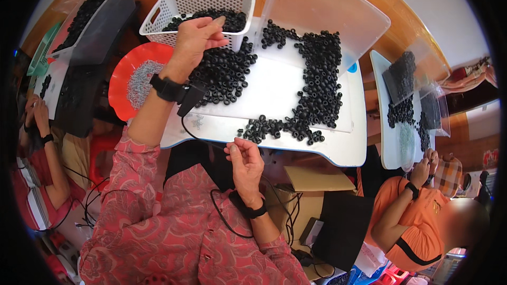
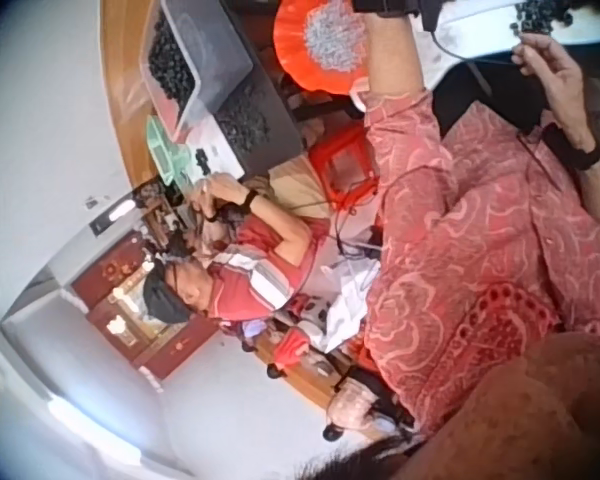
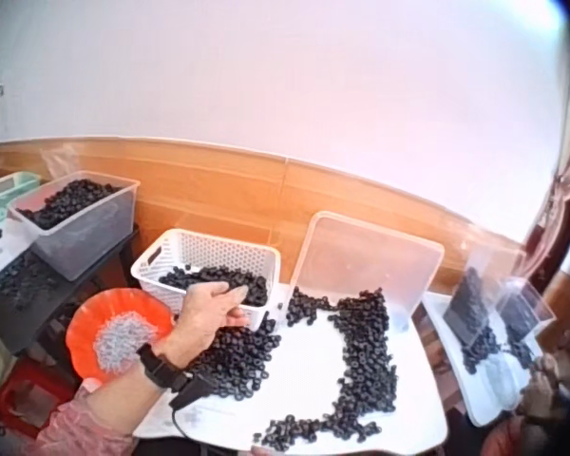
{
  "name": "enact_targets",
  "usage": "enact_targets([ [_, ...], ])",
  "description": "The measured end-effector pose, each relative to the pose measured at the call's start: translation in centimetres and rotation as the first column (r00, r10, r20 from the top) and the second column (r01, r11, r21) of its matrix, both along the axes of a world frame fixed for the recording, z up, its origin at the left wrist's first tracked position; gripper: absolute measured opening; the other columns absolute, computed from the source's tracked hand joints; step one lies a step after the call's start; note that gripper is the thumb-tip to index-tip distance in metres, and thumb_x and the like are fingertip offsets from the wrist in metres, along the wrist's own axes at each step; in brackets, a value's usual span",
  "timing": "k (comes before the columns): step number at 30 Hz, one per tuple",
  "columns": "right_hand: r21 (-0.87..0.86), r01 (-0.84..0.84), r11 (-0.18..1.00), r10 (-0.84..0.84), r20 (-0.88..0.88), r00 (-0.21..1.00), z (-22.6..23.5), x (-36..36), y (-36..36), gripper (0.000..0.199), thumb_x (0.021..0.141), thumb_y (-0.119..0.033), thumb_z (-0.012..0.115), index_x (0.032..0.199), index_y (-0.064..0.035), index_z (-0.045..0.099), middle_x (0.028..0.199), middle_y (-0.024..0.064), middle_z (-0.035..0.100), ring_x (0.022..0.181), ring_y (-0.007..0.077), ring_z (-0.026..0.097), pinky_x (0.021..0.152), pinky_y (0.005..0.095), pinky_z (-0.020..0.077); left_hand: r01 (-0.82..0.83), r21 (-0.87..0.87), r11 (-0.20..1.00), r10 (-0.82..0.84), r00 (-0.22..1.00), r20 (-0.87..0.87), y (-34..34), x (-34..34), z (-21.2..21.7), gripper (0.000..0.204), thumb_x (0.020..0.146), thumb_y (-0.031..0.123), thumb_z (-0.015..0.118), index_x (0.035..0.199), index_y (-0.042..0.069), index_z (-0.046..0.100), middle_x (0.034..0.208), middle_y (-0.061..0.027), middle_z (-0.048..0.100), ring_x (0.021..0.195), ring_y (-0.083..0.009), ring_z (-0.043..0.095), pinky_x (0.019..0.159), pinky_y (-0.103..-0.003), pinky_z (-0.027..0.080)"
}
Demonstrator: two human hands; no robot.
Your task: Assembling small metal pins into black plastic rings at a workstation.
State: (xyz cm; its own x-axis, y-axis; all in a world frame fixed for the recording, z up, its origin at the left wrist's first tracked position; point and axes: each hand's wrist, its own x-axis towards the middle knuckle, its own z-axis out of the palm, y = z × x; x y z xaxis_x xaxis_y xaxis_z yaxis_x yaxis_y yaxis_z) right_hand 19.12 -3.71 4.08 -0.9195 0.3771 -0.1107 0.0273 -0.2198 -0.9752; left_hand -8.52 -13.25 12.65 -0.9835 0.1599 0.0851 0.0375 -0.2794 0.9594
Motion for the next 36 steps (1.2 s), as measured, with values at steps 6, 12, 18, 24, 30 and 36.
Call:
enact_targets([
  [6,0.056,0.115,0.992,-0.118,0.056,0.991,-1.3,0.7,2.4,0.018,0.096,-0.009,0.06,0.11,0.0027,0.06,0.093,0.0096,0.068,0.08,0.0137,0.067,0.066,0.0225,0.052,0.028,-0.06,0.998,-0.024,0.998,0.066,-0.5,7.4,-1.0,0.029,0.087,0.013,0.071,0.106,-0.008,0.065,0.079,-0.0061,0.065,0.061,-0.0098,0.061,0.059,-0.024,0.057],
  [12,0.073,0.17,0.983,-0.174,0.061,0.983,-1.9,0.4,3.5,0.016,0.096,-0.009,0.06,0.108,0.0017,0.061,0.091,0.0079,0.068,0.077,0.0115,0.066,0.063,0.0211,0.0507,0.157,-0.397,0.904,-0.127,0.987,0.103,-1.6,15.7,-6.1,0.018,0.087,0.01,0.071,0.099,-0.003,0.07,0.083,-0.0035,0.067,0.062,-0.0074,0.061,0.055,-0.021,0.05],
  [18,0.199,0.194,0.961,-0.195,-0.012,0.981,-2.7,0.1,3.6,0.012,0.093,-0.004,0.063,0.104,0.0026,0.063,0.086,0.0069,0.069,0.075,0.0091,0.066,0.064,0.0204,0.0507,0.004,-0.584,0.812,-0.184,0.95,-0.25,1.6,16.9,-8.9,0.009,0.083,0.007,0.072,0.09,0.001,0.072,0.08,-0.0089,0.063,0.062,-0.0151,0.062,0.054,-0.027,0.048],
  [24,0.307,-0.01,0.952,0.012,-0.003,1.0,-2.1,0.1,3.5,0.009,0.088,0.001,0.063,0.097,0.0029,0.066,0.083,0.0074,0.07,0.068,0.0078,0.063,0.062,0.0225,0.0497,-0.067,-0.746,0.663,-0.353,0.851,-0.39,5.3,14.9,-8.7,0.022,0.082,0.009,0.071,0.104,0.007,0.07,0.083,-0.0112,0.055,0.071,-0.0295,0.059,0.063,-0.038,0.048],
  [30,0.292,-0.072,0.954,0.091,-0.052,0.994,-2.6,-0.3,4.8,0.013,0.088,0.004,0.06,0.099,0.0026,0.067,0.092,0.0086,0.071,0.072,0.0089,0.064,0.062,0.0225,0.0499,-0.04,-0.865,0.501,-0.475,0.822,-0.314,6.3,14.4,-9.0,0.022,0.079,0.012,0.075,0.101,0.01,0.072,0.089,-0.013,0.054,0.071,-0.0295,0.06,0.064,-0.038,0.049],
  [36,0.136,-0.11,0.985,0.11,0.011,0.994,-2.1,-0.5,5.4,0.015,0.09,0.004,0.058,0.102,0.0028,0.067,0.094,0.0089,0.07,0.078,0.0098,0.066,0.066,0.0226,0.0542,0.006,-0.813,0.582,-0.417,0.861,-0.292,6.5,14.3,-9.5,0.017,0.076,0.011,0.077,0.091,0.007,0.07,0.086,-0.0108,0.054,0.072,-0.0292,0.06,0.065,-0.038,0.05],
])
